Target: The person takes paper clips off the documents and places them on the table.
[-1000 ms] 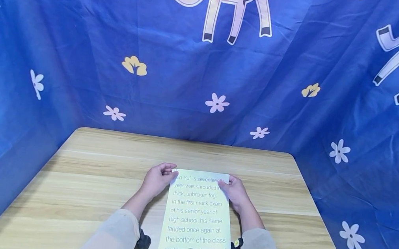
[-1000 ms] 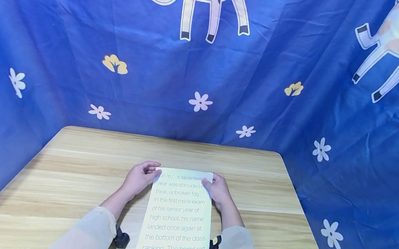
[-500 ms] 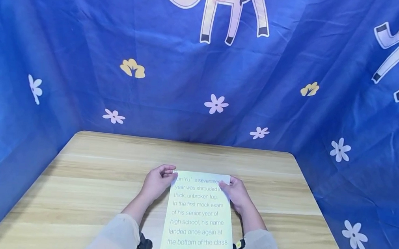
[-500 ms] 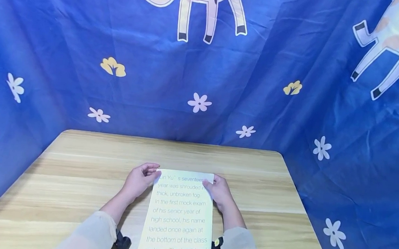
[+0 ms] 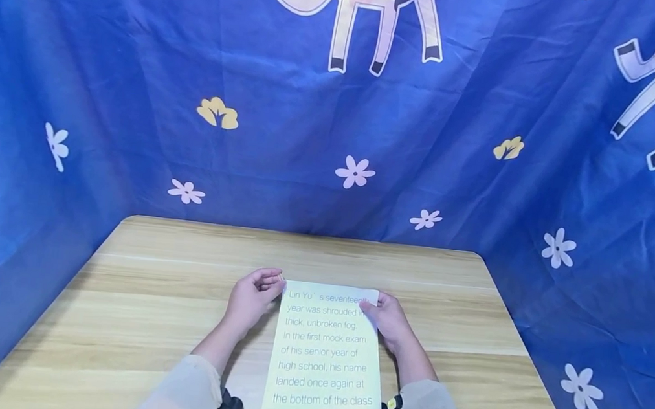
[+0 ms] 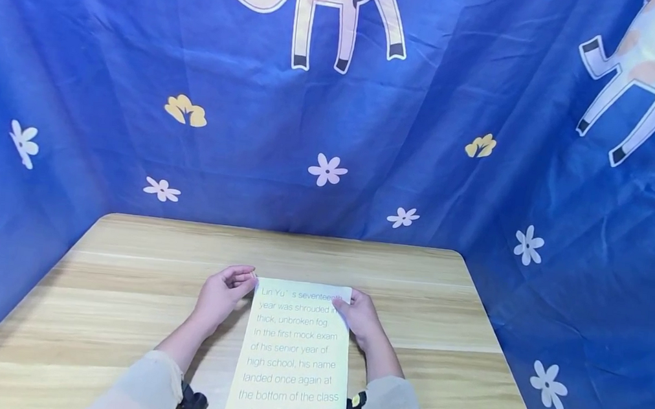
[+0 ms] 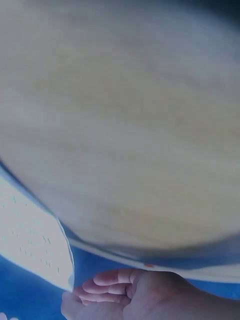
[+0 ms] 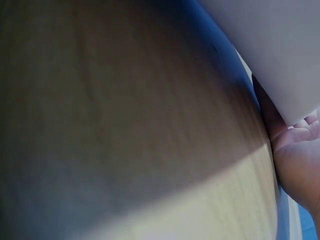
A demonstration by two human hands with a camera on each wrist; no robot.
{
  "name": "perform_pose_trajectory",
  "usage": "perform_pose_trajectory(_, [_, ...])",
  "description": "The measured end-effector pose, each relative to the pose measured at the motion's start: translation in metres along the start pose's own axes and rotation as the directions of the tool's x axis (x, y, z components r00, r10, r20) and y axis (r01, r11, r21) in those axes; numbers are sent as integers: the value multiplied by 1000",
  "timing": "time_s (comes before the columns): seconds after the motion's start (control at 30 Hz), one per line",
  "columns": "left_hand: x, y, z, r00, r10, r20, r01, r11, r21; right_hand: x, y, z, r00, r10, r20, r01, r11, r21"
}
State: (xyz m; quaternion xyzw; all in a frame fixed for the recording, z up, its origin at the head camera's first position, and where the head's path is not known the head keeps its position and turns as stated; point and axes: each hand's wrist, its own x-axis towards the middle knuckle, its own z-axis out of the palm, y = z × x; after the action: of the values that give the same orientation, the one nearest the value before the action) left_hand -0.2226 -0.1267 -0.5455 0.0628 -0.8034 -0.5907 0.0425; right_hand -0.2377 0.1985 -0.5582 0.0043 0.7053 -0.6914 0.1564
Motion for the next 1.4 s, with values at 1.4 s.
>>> perform_pose_trajectory(1.4, [16, -3, -47, 993, 113, 40, -120, 914, 387, -2, 1, 3, 1000, 2, -25, -1, 1000, 21])
